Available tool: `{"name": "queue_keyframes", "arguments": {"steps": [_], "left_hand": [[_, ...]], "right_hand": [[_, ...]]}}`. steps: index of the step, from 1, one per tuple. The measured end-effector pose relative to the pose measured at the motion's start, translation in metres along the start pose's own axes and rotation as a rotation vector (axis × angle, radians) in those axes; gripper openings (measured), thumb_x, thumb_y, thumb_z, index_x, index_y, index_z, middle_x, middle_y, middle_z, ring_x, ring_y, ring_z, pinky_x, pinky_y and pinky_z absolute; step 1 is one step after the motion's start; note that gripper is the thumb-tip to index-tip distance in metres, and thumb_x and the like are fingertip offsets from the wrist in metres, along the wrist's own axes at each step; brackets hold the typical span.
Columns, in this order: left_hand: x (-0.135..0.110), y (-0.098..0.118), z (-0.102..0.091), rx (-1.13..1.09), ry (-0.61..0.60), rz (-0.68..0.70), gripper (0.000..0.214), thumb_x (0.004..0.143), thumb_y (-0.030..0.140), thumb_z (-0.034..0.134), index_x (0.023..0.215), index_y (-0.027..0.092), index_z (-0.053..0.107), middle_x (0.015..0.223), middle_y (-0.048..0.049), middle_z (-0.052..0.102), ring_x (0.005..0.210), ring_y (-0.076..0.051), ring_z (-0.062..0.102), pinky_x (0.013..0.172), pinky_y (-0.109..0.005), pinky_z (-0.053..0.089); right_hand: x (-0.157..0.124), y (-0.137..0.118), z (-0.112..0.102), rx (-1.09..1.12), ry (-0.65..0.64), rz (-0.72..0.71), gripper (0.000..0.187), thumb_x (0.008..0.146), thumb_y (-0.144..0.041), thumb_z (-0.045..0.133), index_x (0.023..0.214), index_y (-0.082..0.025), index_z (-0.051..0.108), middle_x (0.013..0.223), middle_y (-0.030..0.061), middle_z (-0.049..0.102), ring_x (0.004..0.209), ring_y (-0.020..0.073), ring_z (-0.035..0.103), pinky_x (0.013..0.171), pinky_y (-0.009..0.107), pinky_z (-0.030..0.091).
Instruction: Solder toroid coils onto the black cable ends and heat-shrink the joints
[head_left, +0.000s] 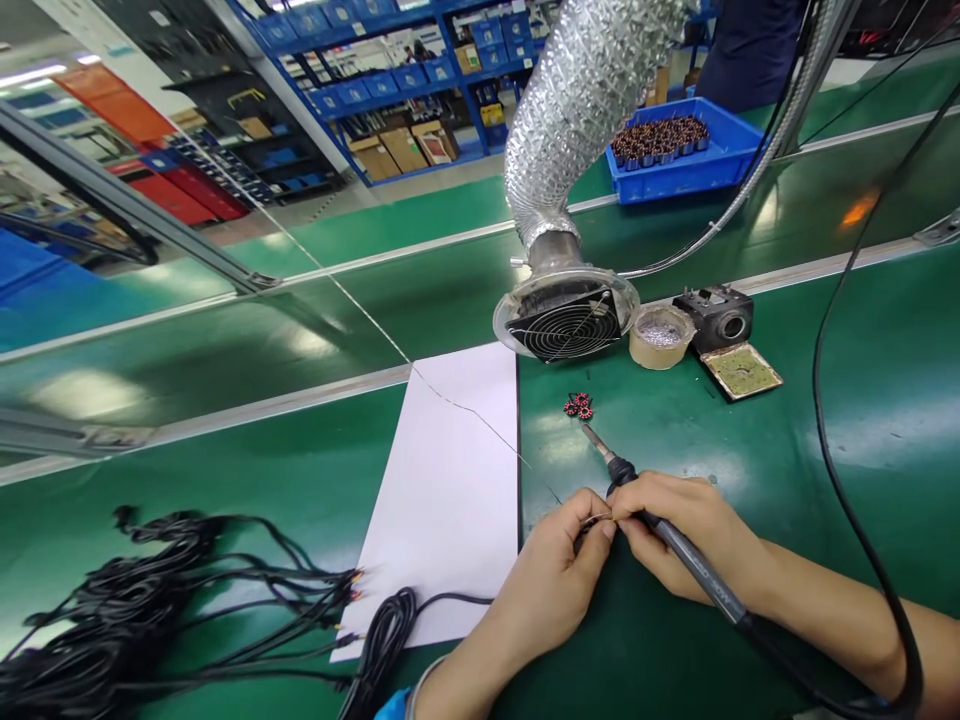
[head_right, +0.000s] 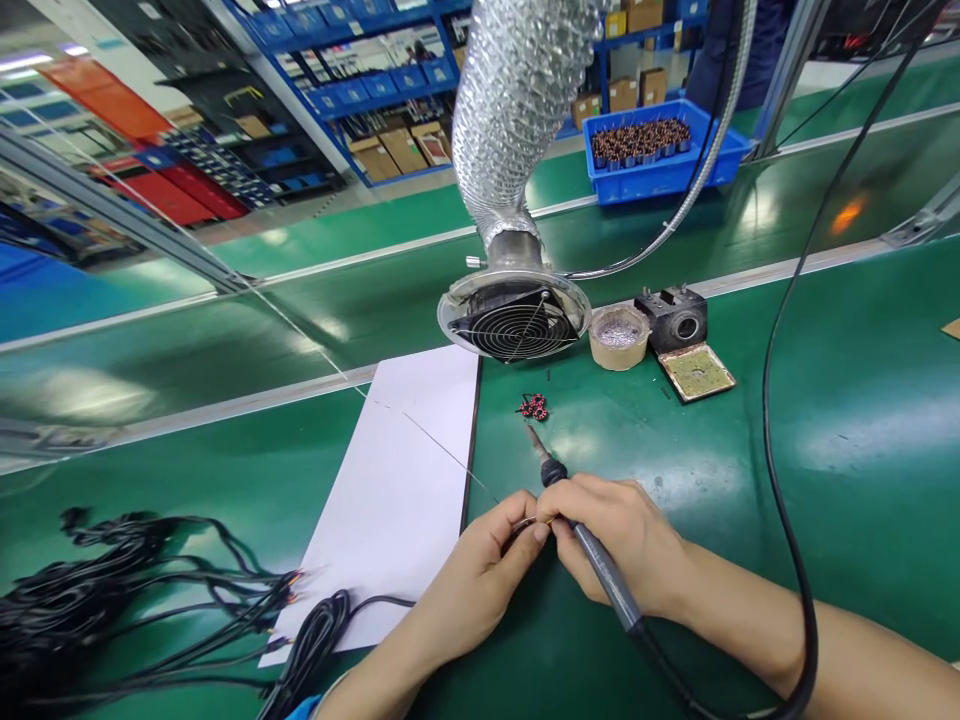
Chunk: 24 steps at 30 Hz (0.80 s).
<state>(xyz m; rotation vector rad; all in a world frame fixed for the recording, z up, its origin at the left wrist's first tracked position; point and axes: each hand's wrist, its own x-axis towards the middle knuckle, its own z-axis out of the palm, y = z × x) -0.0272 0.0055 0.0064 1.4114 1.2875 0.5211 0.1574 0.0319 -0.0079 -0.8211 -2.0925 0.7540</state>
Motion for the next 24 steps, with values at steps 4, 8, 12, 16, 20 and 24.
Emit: {"name": "queue_keyframes", "arguments": {"steps": [4,8,12,16,20,24], "left_hand": [[-0.0003,-0.0021,0.0015,0.085,0.048,0.012,0.021,0.098,0.033,0.041,0.086,0.02,0.053,0.072,0.0025,0.051,0.067,-0.015,0.044,0.064,-0.027,0.034],[-0.0001,0.0,0.0013,0.108,0.054,0.025,0.02,0.098,0.032,0.042,0.087,0.02,0.054,0.073,0.0022,0.054,0.067,-0.015,0.047,0.064,-0.026,0.035],[-0.0002,0.0035,0.001,0.112,0.056,0.035,0.02,0.098,0.03,0.042,0.086,0.02,0.054,0.074,0.0018,0.057,0.067,-0.015,0.049,0.064,-0.026,0.036],[-0.0013,0.0061,0.002,0.124,0.057,0.046,0.019,0.098,0.029,0.042,0.086,0.02,0.054,0.074,0.0015,0.057,0.068,-0.015,0.05,0.065,-0.027,0.036],[-0.0023,0.0074,0.0028,0.142,0.068,0.045,0.018,0.097,0.028,0.041,0.086,0.02,0.053,0.072,0.0021,0.055,0.066,-0.015,0.049,0.065,-0.028,0.036],[-0.0026,0.0064,0.0015,0.133,0.054,0.043,0.02,0.098,0.029,0.04,0.084,0.02,0.051,0.07,0.0031,0.052,0.065,-0.014,0.046,0.063,-0.027,0.035]], "right_hand": [[0.0009,-0.0016,-0.0002,-0.037,-0.009,0.0,0.025,0.082,-0.003,0.048,0.096,-0.023,0.056,0.073,-0.0034,0.056,0.059,0.0104,0.052,0.057,0.021,0.041],[0.0005,-0.0024,-0.0018,-0.041,-0.032,0.018,0.027,0.081,-0.003,0.047,0.098,-0.023,0.055,0.074,-0.0028,0.056,0.063,0.0117,0.054,0.059,0.022,0.042],[0.0008,-0.0021,-0.0025,-0.036,-0.032,0.029,0.026,0.082,-0.004,0.046,0.099,-0.022,0.054,0.076,-0.0016,0.058,0.065,0.0123,0.055,0.06,0.023,0.044],[0.0011,-0.0031,-0.0019,-0.054,-0.028,0.026,0.026,0.082,-0.003,0.046,0.098,-0.022,0.054,0.076,-0.0019,0.059,0.064,0.0119,0.054,0.06,0.023,0.043],[0.0,-0.0027,-0.0005,-0.06,-0.031,0.025,0.029,0.081,-0.003,0.047,0.1,-0.023,0.054,0.077,-0.0019,0.059,0.064,0.0118,0.055,0.061,0.022,0.044],[0.0015,-0.0017,-0.0019,-0.046,-0.021,0.043,0.026,0.082,-0.005,0.048,0.1,-0.022,0.056,0.078,-0.0007,0.06,0.064,0.0123,0.057,0.06,0.023,0.046]]}}
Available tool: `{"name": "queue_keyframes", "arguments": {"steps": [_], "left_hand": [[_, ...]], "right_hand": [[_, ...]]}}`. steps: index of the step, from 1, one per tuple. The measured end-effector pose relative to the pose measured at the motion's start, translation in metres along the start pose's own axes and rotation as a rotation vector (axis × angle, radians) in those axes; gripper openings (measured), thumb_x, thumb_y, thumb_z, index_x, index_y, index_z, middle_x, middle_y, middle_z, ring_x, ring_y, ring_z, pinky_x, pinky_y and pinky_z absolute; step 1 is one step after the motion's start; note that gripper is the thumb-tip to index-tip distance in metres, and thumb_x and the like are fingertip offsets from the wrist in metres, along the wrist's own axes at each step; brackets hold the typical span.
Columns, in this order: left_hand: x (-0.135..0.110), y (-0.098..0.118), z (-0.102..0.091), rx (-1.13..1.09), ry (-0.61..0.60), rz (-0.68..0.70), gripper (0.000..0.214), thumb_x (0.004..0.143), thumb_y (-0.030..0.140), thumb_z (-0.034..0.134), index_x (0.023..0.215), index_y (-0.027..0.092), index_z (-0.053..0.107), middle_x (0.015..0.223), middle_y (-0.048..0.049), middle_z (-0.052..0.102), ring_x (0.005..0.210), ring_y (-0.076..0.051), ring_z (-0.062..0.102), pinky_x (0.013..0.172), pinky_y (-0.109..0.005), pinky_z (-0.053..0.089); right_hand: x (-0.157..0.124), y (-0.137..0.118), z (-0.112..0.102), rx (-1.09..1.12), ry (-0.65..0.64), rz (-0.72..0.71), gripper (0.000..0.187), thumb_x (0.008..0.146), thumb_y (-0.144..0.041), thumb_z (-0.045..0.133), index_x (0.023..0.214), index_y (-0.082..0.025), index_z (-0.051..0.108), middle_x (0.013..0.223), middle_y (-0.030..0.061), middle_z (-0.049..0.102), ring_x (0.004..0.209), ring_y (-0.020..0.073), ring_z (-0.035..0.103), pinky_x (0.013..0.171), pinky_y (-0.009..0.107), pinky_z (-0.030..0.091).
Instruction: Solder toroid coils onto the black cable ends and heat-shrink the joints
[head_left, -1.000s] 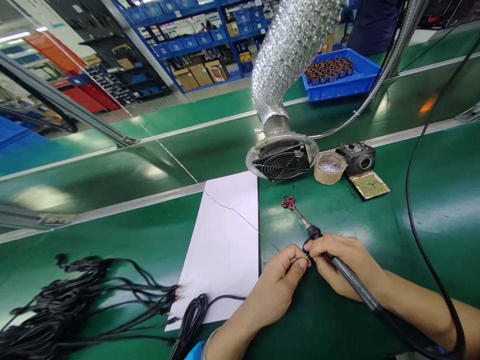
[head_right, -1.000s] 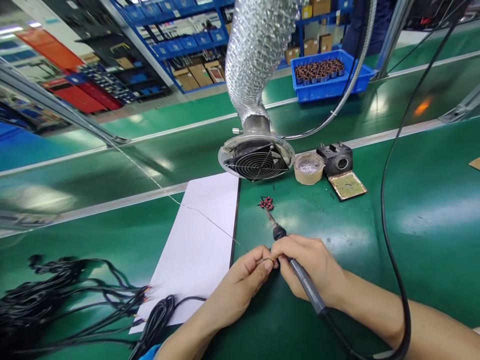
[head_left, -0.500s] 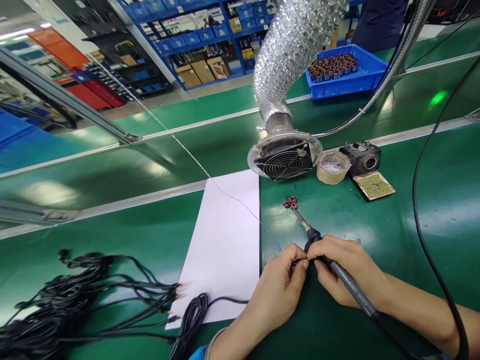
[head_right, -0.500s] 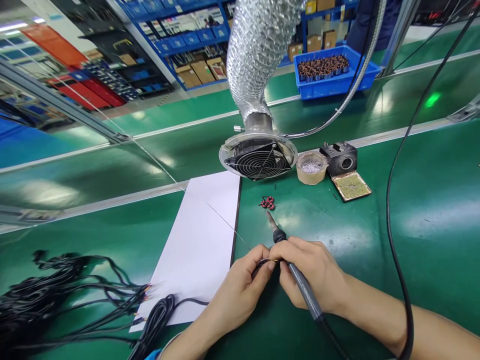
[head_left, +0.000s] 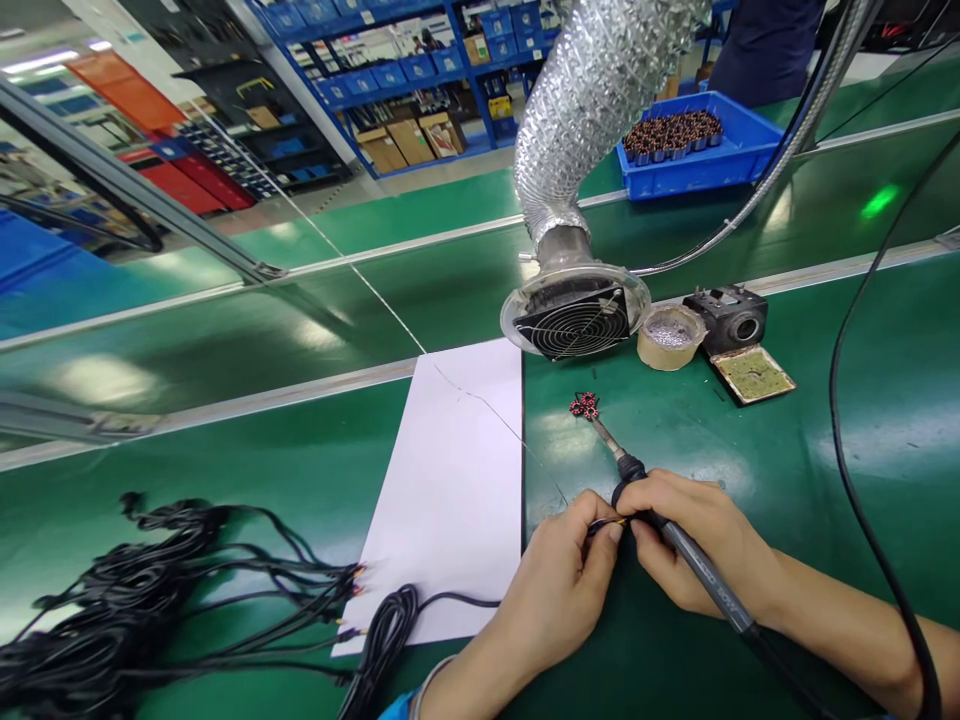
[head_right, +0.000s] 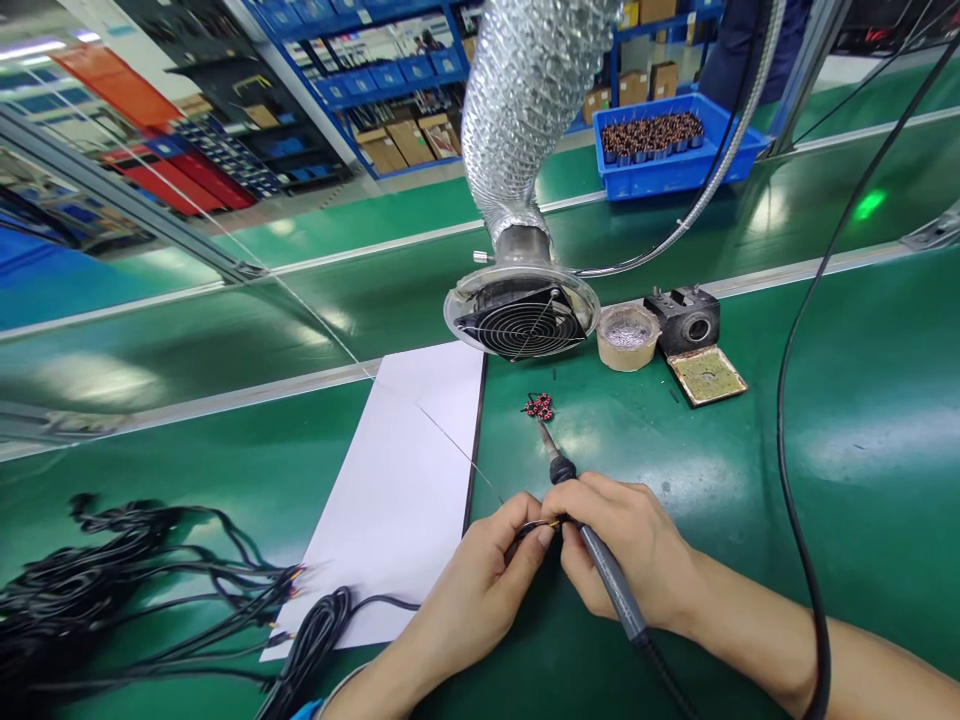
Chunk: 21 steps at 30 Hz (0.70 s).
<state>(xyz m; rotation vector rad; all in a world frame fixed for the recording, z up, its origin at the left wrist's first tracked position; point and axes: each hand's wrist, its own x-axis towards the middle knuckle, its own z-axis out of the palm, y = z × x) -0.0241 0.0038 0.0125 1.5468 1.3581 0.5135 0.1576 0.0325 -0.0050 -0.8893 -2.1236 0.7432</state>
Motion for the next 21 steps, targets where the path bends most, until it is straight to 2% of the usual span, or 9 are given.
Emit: {"name": "queue_keyframes", "arguments": {"steps": [3,6,8,12,15,21], "left_hand": [[0.0,-0.001,-0.002,-0.015,-0.006,-0.032,0.023,0.098,0.033,0.039,0.081,0.021,0.049,0.066,0.0047,0.046,0.06,-0.014,0.041,0.058,-0.026,0.032],[0.001,-0.001,-0.003,-0.027,-0.002,-0.065,0.024,0.097,0.035,0.04,0.08,0.021,0.048,0.062,0.0059,0.042,0.056,-0.013,0.038,0.053,-0.026,0.028],[0.001,0.0,-0.003,-0.035,0.0,-0.08,0.022,0.096,0.034,0.041,0.079,0.021,0.048,0.06,0.0064,0.041,0.054,-0.012,0.036,0.052,-0.026,0.027],[0.001,0.001,-0.004,-0.027,0.001,-0.111,0.019,0.094,0.031,0.042,0.078,0.022,0.048,0.056,0.0078,0.038,0.051,-0.012,0.033,0.049,-0.026,0.024],[0.001,0.001,-0.004,-0.009,0.002,-0.107,0.019,0.094,0.03,0.041,0.079,0.022,0.048,0.055,0.0079,0.037,0.05,-0.012,0.033,0.049,-0.026,0.023],[0.001,0.001,-0.004,-0.003,-0.003,-0.105,0.018,0.094,0.029,0.041,0.079,0.021,0.049,0.056,0.0077,0.038,0.051,-0.012,0.033,0.049,-0.025,0.024]], "right_hand": [[0.002,-0.003,-0.009,0.04,0.057,-0.013,0.023,0.089,-0.007,0.048,0.104,-0.021,0.058,0.085,0.0014,0.066,0.068,0.0121,0.061,0.063,0.024,0.049],[0.0,-0.009,-0.024,0.06,0.086,-0.003,0.033,0.095,-0.012,0.05,0.126,-0.022,0.057,0.085,0.0011,0.066,0.07,0.0119,0.062,0.064,0.023,0.05],[-0.004,-0.011,-0.035,0.06,0.083,0.04,0.037,0.096,-0.016,0.051,0.131,-0.025,0.058,0.083,0.0013,0.064,0.07,0.0131,0.06,0.062,0.025,0.048],[-0.012,-0.009,-0.048,0.14,0.065,0.131,0.023,0.094,-0.024,0.052,0.112,-0.027,0.066,0.077,-0.0002,0.061,0.062,0.0131,0.053,0.055,0.026,0.039],[-0.013,-0.006,-0.049,0.199,0.042,0.173,0.015,0.092,-0.027,0.052,0.097,-0.025,0.065,0.071,-0.0016,0.057,0.059,0.0133,0.049,0.053,0.027,0.035],[-0.011,-0.006,-0.046,0.229,0.028,0.203,0.015,0.09,-0.025,0.051,0.093,-0.024,0.065,0.072,-0.0018,0.057,0.061,0.0138,0.049,0.055,0.027,0.034]]}}
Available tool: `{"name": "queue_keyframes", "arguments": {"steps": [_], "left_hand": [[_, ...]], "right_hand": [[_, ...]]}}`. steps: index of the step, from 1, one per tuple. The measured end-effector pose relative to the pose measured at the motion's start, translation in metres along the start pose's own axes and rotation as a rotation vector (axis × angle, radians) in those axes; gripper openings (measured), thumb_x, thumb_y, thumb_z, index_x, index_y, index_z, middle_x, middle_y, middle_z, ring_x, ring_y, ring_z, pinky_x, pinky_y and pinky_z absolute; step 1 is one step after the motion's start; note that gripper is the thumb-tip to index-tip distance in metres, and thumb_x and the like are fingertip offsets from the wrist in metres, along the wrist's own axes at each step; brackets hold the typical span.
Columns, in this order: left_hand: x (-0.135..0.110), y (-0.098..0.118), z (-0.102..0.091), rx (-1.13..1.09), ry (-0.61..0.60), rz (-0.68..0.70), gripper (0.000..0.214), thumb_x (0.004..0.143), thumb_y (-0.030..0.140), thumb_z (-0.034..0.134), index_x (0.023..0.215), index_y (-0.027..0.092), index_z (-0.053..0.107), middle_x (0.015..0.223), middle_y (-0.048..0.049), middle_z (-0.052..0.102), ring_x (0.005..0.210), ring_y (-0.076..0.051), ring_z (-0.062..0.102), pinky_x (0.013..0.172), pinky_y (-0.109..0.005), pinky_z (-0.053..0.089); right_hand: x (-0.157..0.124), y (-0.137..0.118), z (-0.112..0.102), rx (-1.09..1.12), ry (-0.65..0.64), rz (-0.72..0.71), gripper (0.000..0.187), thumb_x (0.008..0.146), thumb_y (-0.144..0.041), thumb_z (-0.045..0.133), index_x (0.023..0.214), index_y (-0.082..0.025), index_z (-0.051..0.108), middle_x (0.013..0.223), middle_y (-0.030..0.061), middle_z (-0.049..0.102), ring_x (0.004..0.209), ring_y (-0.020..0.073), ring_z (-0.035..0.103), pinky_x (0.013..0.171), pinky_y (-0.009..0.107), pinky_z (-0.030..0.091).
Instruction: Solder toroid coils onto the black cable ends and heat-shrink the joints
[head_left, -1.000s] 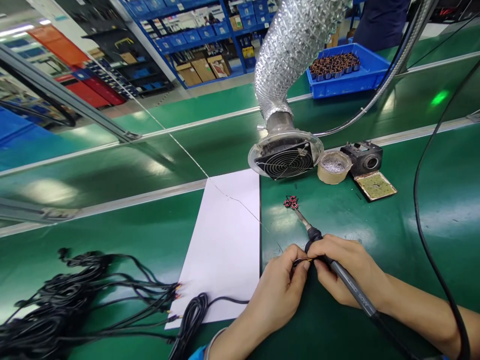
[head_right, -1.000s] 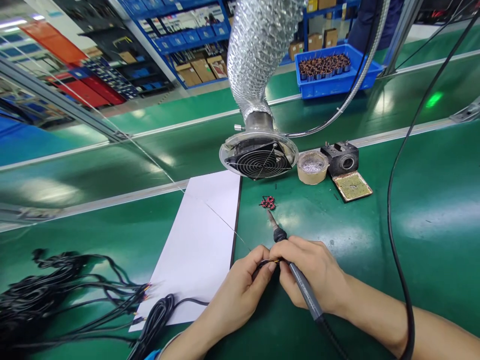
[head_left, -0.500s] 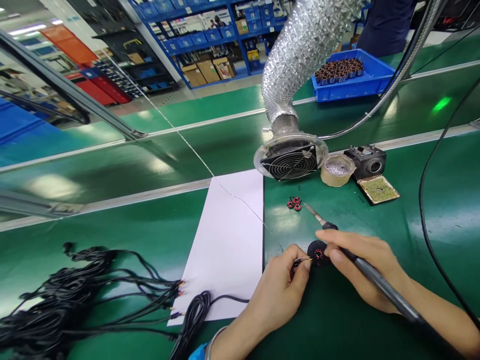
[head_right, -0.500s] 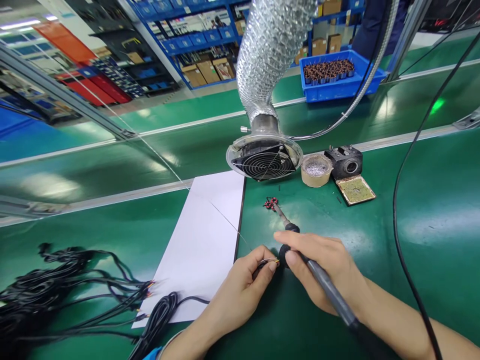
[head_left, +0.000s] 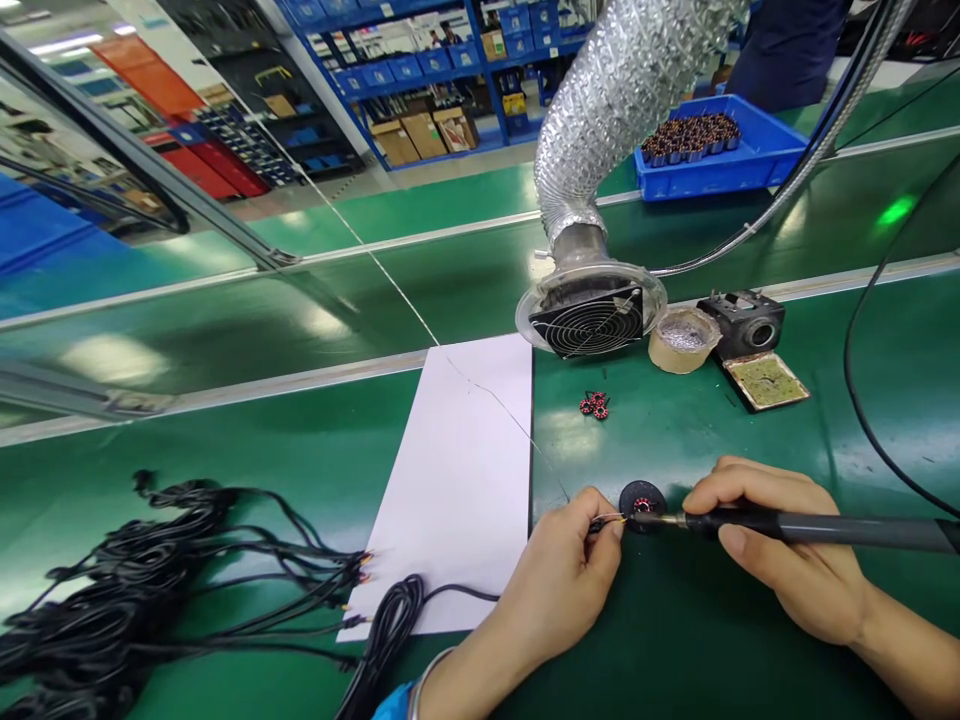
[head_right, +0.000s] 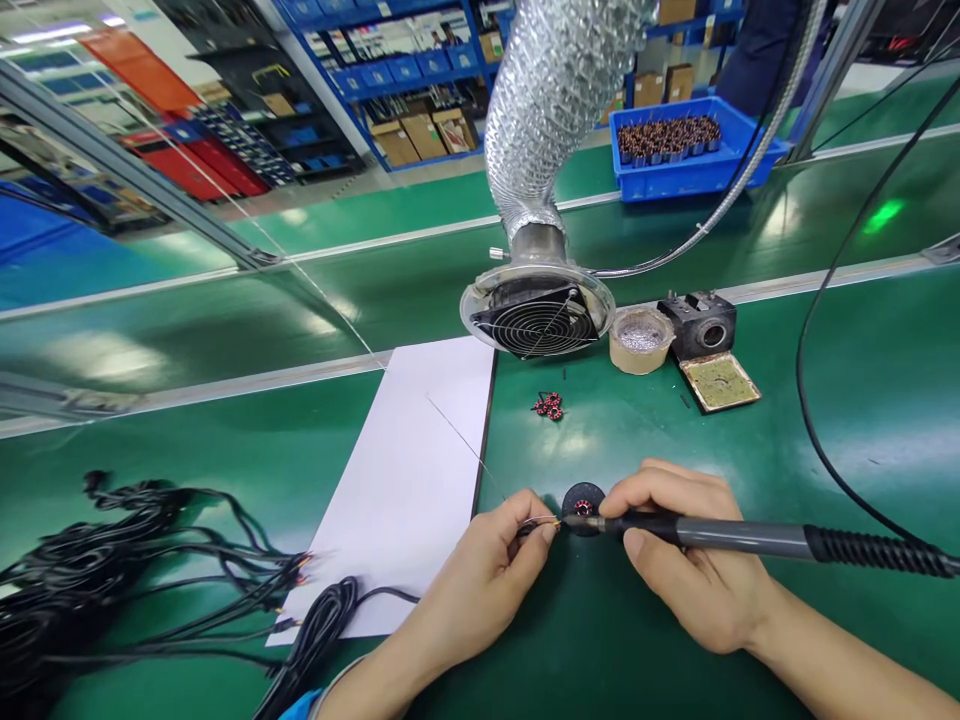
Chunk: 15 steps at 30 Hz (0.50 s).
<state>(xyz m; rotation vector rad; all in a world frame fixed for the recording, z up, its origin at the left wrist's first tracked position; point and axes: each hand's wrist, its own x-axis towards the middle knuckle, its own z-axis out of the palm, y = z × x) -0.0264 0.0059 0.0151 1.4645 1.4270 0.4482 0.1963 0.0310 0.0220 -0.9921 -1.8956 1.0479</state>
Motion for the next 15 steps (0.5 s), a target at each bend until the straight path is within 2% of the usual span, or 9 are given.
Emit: {"name": "queue_keyframes", "arguments": {"steps": [7,10,13,15], "left_hand": [[-0.001,0.001,-0.001,-0.035,-0.008,-0.033,0.022,0.095,0.034,0.041,0.079,0.021,0.048,0.056,0.0076,0.037,0.051,-0.012,0.032,0.048,-0.025,0.022],[-0.003,0.0,-0.003,-0.084,-0.041,-0.034,0.025,0.096,0.038,0.041,0.079,0.021,0.048,0.059,0.007,0.036,0.054,-0.012,0.033,0.05,-0.025,0.024],[-0.005,-0.001,-0.003,-0.117,-0.07,-0.018,0.026,0.097,0.039,0.041,0.081,0.02,0.049,0.062,0.0061,0.038,0.057,-0.012,0.036,0.054,-0.025,0.029],[-0.007,-0.002,-0.003,-0.122,-0.081,0.022,0.025,0.097,0.038,0.042,0.083,0.02,0.051,0.065,0.0046,0.044,0.06,-0.013,0.04,0.057,-0.025,0.033]], "right_hand": [[-0.001,0.001,-0.002,-0.009,0.023,-0.051,0.015,0.09,-0.024,0.05,0.094,-0.024,0.065,0.072,-0.0008,0.058,0.061,0.014,0.05,0.054,0.027,0.036],[0.001,0.001,0.001,-0.044,0.075,-0.111,0.02,0.094,-0.025,0.05,0.109,-0.025,0.064,0.078,0.0001,0.062,0.065,0.0139,0.056,0.056,0.025,0.042],[0.005,0.0,0.013,-0.099,0.065,-0.164,0.032,0.097,-0.019,0.051,0.128,-0.026,0.057,0.083,-0.0004,0.066,0.067,0.0113,0.061,0.061,0.022,0.048],[0.008,0.0,0.023,-0.124,0.025,-0.222,0.033,0.096,-0.012,0.053,0.126,-0.024,0.056,0.087,0.0,0.068,0.069,0.0101,0.063,0.064,0.02,0.05]]}}
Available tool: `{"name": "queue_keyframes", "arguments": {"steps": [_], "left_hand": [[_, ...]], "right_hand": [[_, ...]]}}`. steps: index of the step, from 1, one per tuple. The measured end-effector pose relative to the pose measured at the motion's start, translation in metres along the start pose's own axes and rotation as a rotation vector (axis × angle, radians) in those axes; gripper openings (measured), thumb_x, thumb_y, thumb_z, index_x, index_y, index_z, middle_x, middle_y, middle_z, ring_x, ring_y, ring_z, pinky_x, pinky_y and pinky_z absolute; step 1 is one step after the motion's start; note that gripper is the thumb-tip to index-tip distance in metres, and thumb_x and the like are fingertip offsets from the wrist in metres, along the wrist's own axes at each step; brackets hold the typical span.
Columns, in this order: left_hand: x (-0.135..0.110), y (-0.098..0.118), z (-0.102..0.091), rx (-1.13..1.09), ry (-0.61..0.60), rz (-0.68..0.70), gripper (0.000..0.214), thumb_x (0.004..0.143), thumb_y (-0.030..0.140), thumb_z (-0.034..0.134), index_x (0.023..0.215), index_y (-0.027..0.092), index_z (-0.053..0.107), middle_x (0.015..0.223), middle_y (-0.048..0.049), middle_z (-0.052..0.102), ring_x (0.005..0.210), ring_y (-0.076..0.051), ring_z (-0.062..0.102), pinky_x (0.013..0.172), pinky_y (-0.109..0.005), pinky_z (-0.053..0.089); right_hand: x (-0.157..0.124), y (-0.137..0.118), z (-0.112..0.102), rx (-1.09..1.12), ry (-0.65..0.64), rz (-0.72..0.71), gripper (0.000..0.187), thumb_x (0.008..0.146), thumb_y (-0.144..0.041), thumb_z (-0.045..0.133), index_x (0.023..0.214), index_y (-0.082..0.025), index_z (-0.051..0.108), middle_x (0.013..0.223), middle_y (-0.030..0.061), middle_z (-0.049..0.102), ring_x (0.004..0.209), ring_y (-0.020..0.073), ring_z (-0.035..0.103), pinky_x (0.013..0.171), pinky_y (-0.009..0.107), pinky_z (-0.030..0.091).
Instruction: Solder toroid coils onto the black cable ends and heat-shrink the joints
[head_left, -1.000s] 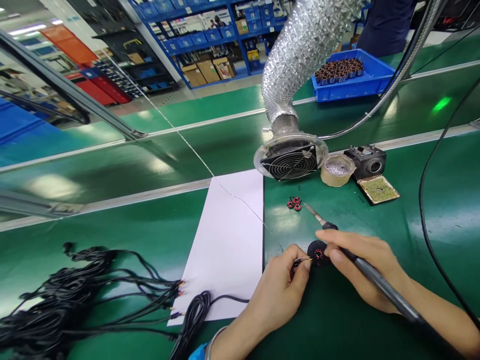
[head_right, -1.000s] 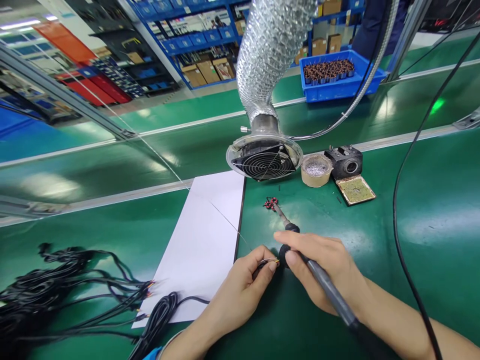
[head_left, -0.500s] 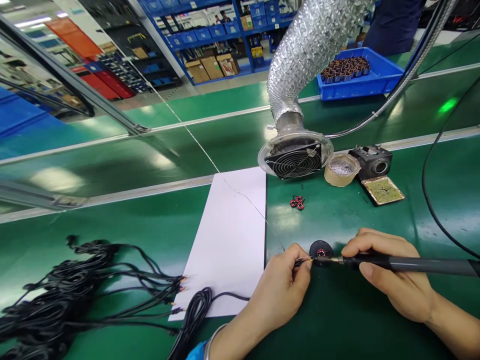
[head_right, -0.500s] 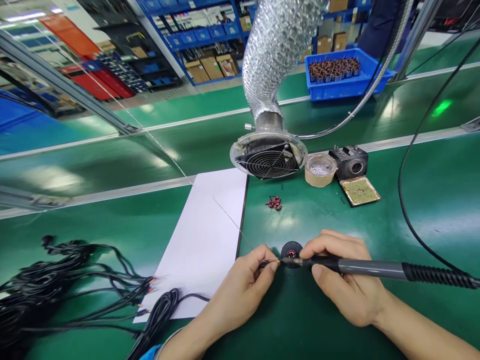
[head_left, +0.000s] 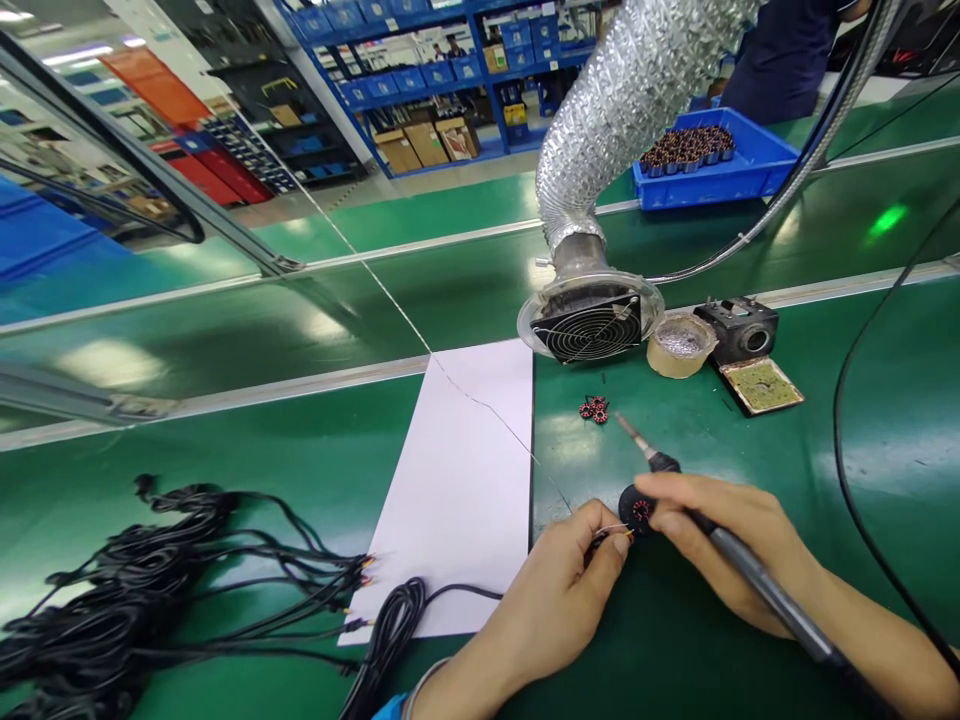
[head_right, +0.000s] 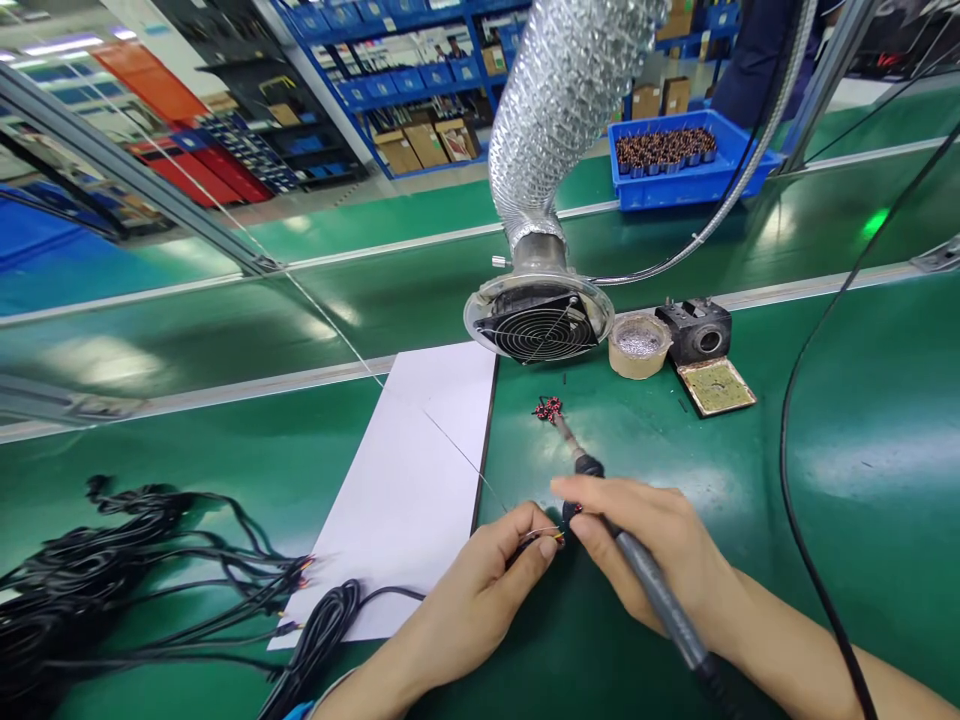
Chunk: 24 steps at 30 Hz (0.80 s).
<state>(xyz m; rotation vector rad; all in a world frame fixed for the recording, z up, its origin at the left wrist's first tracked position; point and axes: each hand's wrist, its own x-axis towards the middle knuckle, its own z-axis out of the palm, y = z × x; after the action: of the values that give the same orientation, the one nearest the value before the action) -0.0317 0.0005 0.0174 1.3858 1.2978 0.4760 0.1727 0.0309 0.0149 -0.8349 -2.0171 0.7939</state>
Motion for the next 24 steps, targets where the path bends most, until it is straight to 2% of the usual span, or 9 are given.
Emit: {"name": "queue_keyframes", "arguments": {"steps": [4,8,12,18,24], "left_hand": [[-0.002,-0.002,0.002,0.005,-0.012,0.085,0.021,0.097,0.035,0.045,0.089,0.019,0.056,0.076,-0.0002,0.057,0.07,-0.015,0.05,0.066,-0.027,0.04],[-0.003,-0.003,0.003,0.014,-0.005,0.112,0.022,0.098,0.034,0.044,0.094,0.019,0.059,0.08,-0.0018,0.061,0.075,-0.017,0.054,0.073,-0.029,0.043],[-0.002,-0.003,0.003,0.03,0.006,0.116,0.022,0.097,0.034,0.045,0.095,0.019,0.062,0.078,-0.0017,0.061,0.076,-0.018,0.055,0.077,-0.03,0.045],[-0.002,-0.001,0.003,0.02,0.015,0.117,0.022,0.097,0.033,0.046,0.095,0.018,0.062,0.08,-0.0028,0.064,0.079,-0.019,0.057,0.075,-0.03,0.046],[-0.002,-0.001,0.001,0.017,-0.003,0.097,0.022,0.098,0.034,0.045,0.089,0.019,0.058,0.076,-0.0011,0.059,0.07,-0.016,0.051,0.068,-0.028,0.041]], "right_hand": [[0.002,0.0,0.016,-0.05,-0.083,-0.079,0.026,0.092,-0.008,0.053,0.112,-0.023,0.06,0.079,-0.0003,0.063,0.063,0.0109,0.058,0.059,0.022,0.047],[0.002,0.0,0.018,-0.104,-0.104,-0.128,0.032,0.092,-0.006,0.048,0.116,-0.024,0.057,0.081,-0.0003,0.063,0.066,0.0118,0.057,0.061,0.023,0.047],[0.003,-0.001,0.015,-0.126,-0.165,-0.102,0.036,0.092,-0.005,0.046,0.12,-0.026,0.054,0.087,-0.0004,0.064,0.07,0.0123,0.058,0.064,0.023,0.046],[0.003,0.001,0.018,-0.111,-0.136,-0.11,0.029,0.092,-0.007,0.048,0.115,-0.023,0.054,0.086,-0.0005,0.065,0.07,0.0121,0.058,0.065,0.023,0.048],[0.005,0.003,0.015,-0.115,-0.147,-0.155,0.035,0.091,-0.005,0.044,0.119,-0.024,0.055,0.081,-0.001,0.061,0.066,0.0113,0.056,0.059,0.021,0.044]]}}
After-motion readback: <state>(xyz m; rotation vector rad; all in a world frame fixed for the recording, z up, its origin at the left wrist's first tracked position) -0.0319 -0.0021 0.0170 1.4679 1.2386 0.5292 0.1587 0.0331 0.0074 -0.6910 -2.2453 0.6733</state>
